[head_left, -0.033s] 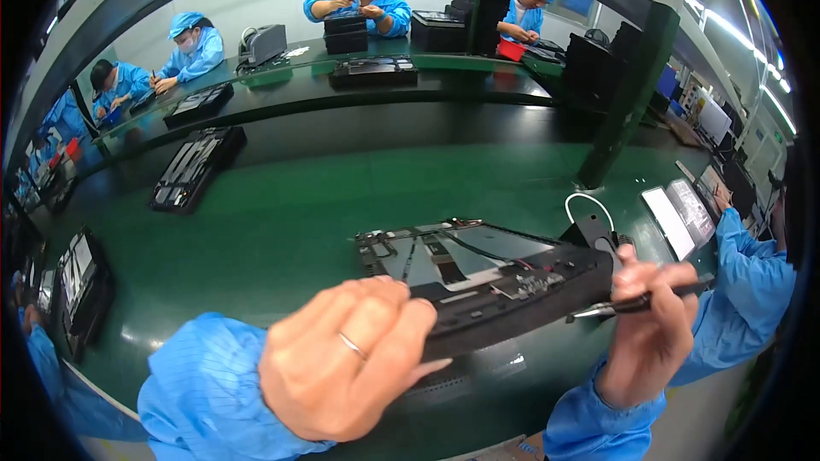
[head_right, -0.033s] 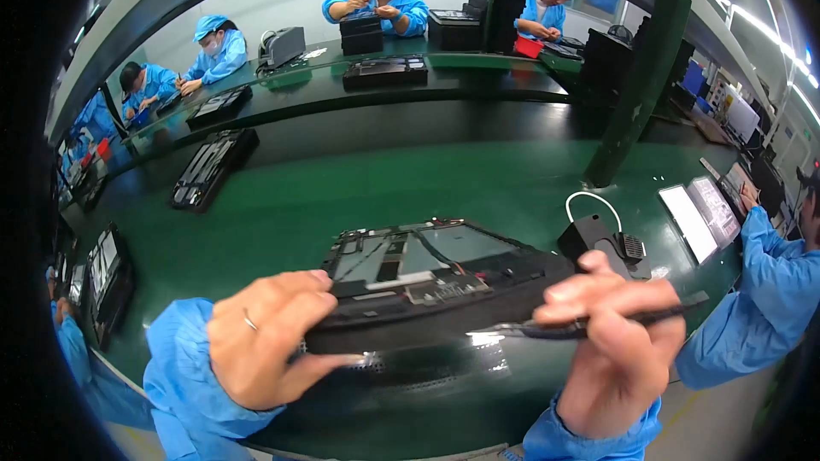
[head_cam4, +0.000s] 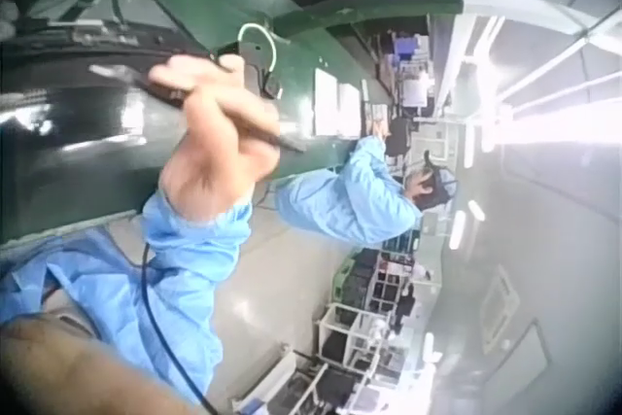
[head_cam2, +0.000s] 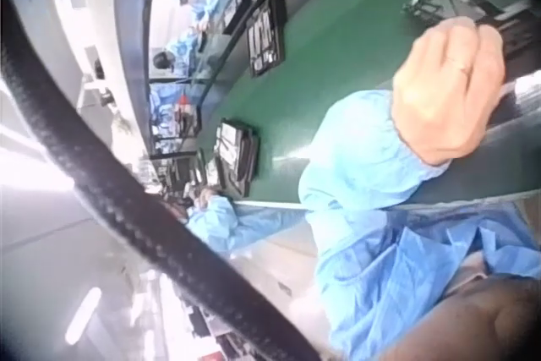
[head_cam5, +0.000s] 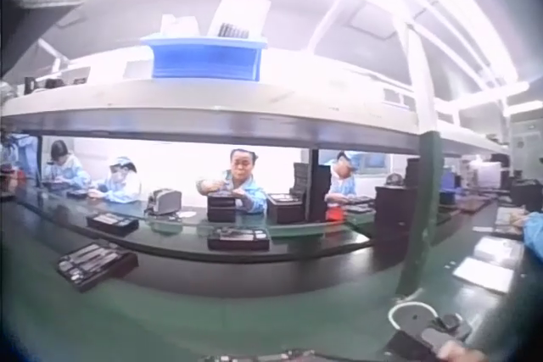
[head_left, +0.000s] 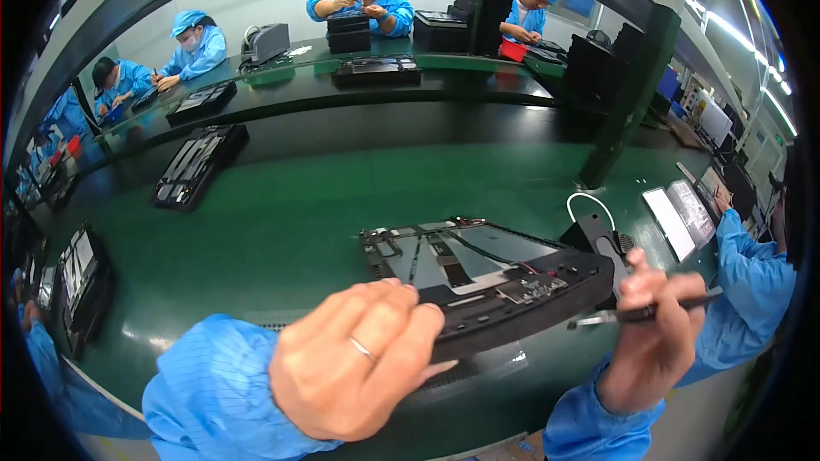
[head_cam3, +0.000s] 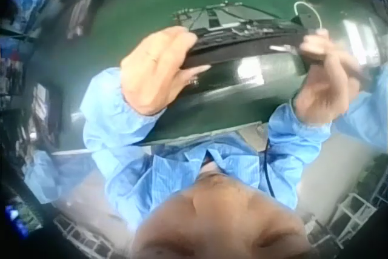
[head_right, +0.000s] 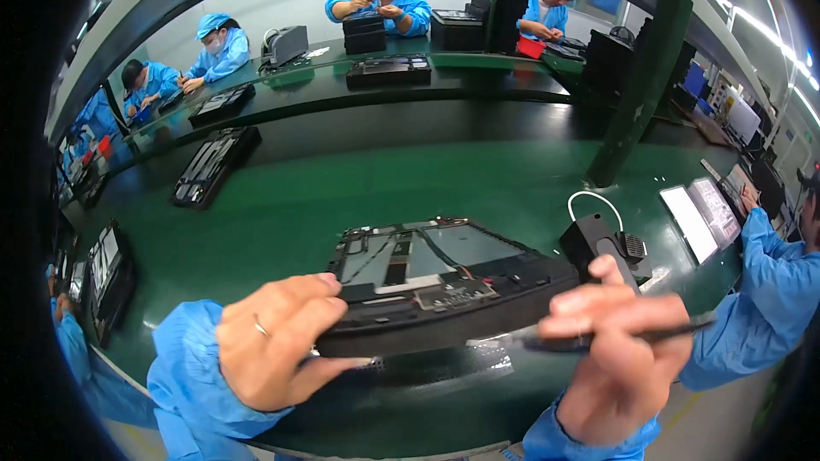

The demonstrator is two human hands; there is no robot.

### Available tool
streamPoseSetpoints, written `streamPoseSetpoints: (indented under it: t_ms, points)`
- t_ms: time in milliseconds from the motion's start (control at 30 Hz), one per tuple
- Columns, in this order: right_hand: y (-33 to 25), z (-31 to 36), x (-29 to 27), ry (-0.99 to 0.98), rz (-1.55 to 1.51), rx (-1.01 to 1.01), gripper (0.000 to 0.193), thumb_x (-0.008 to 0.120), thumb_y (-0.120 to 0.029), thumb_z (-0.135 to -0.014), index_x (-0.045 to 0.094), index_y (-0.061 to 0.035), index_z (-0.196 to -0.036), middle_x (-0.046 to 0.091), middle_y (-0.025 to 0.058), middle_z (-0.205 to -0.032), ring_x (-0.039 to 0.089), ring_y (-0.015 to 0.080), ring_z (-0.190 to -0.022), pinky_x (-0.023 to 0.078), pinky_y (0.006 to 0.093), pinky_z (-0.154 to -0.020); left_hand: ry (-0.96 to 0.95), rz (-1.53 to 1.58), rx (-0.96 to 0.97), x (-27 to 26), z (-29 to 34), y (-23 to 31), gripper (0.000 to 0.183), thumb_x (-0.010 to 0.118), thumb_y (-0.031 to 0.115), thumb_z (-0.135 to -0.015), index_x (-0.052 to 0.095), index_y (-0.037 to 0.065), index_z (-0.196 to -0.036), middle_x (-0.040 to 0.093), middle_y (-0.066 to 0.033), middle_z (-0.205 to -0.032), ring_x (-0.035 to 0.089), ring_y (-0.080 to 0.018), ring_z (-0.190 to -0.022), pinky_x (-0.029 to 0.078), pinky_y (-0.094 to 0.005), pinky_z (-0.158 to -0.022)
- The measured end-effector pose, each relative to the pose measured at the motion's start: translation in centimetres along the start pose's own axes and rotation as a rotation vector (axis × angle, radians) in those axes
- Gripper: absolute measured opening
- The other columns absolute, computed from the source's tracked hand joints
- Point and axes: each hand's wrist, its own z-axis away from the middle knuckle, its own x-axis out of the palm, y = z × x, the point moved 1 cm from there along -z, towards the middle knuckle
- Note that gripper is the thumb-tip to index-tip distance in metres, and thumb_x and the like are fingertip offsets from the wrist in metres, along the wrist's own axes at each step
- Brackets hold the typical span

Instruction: The person assembles internal components into a laptop shell using tweezers, then inspects the components.

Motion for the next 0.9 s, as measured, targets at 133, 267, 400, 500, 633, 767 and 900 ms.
streamPoseSetpoints:
  t_ms: [133, 267, 400, 500, 633, 767, 900]
  points:
    - [-1.4, 2.0, 2.1, -0.232, -0.074, 0.018, 0.009, 0.048, -0.007, -0.067, 0.041, -0.0027, -0.071, 0.056, 0.0158, -0.060, 0.056, 0.0265, -0.059, 0.039, 0.0376, -0.065, 0.060, 0.035, 0.011, 0.7, 1.4, 0.6, 0.035, 0.066, 0.012, -0.054, 0.054, -0.007, -0.080, 0.054, -0.0186, -0.075, 0.056, -0.0279, -0.065, 0.049, -0.0324, -0.057]
    - [-1.2, 2.3, 3.0, -0.243, -0.252, 0.239, 0.011, 0.055, 0.006, -0.061, 0.054, 0.0064, -0.072, 0.059, 0.0242, -0.074, 0.060, 0.0330, -0.072, 0.043, 0.0418, -0.077, 0.061, 0.043, 0.005, 0.6, 2.3, 0.6, 0.036, 0.067, 0.010, -0.051, 0.054, -0.008, -0.080, 0.054, -0.0189, -0.075, 0.057, -0.0287, -0.066, 0.049, -0.0329, -0.058]
    - [-0.8, 2.4, 3.3, -0.254, -0.231, 0.259, 0.008, 0.055, 0.007, -0.062, 0.055, 0.0075, -0.070, 0.059, 0.0249, -0.073, 0.060, 0.0325, -0.071, 0.046, 0.0414, -0.073, 0.057, 0.037, 0.023, 0.3, 2.4, 0.7, 0.037, 0.067, 0.010, -0.051, 0.054, -0.008, -0.081, 0.054, -0.0188, -0.075, 0.057, -0.0287, -0.066, 0.049, -0.0332, -0.058]
    - [-0.8, 2.4, 3.5, -0.257, -0.235, 0.242, 0.009, 0.055, 0.007, -0.062, 0.054, 0.0079, -0.071, 0.059, 0.0252, -0.073, 0.060, 0.0329, -0.070, 0.047, 0.0415, -0.073, 0.079, 0.035, 0.028, 0.3, 2.6, 0.5, 0.039, 0.067, 0.010, -0.050, 0.054, -0.008, -0.082, 0.054, -0.0188, -0.075, 0.057, -0.0287, -0.067, 0.049, -0.0332, -0.059]
    - [-0.5, 2.2, 3.6, -0.306, -0.231, 0.203, 0.009, 0.055, 0.007, -0.063, 0.054, 0.0077, -0.072, 0.059, 0.0248, -0.074, 0.060, 0.0328, -0.071, 0.046, 0.0415, -0.073, 0.075, 0.040, 0.026, 0.1, 2.5, 0.3, 0.040, 0.067, 0.010, -0.049, 0.053, -0.008, -0.082, 0.053, -0.0186, -0.076, 0.057, -0.0286, -0.067, 0.049, -0.0328, -0.058]
    - [-0.4, 2.5, 3.9, -0.278, -0.290, 0.224, 0.011, 0.055, 0.008, -0.063, 0.055, 0.0071, -0.073, 0.059, 0.0242, -0.075, 0.060, 0.0323, -0.073, 0.046, 0.0414, -0.074, 0.072, 0.038, 0.021, -0.1, 2.5, 0.1, 0.040, 0.067, 0.009, -0.049, 0.053, -0.008, -0.082, 0.053, -0.0183, -0.075, 0.057, -0.0284, -0.066, 0.049, -0.0323, -0.058]
    - [-0.4, 2.6, 4.1, -0.308, -0.290, 0.208, 0.012, 0.055, 0.009, -0.063, 0.055, 0.0065, -0.074, 0.059, 0.0237, -0.077, 0.059, 0.0320, -0.075, 0.045, 0.0412, -0.076, 0.068, 0.038, 0.020, -0.3, 2.5, 0.0, 0.039, 0.067, 0.009, -0.049, 0.053, -0.008, -0.082, 0.053, -0.0181, -0.075, 0.057, -0.0284, -0.066, 0.049, -0.0321, -0.058]
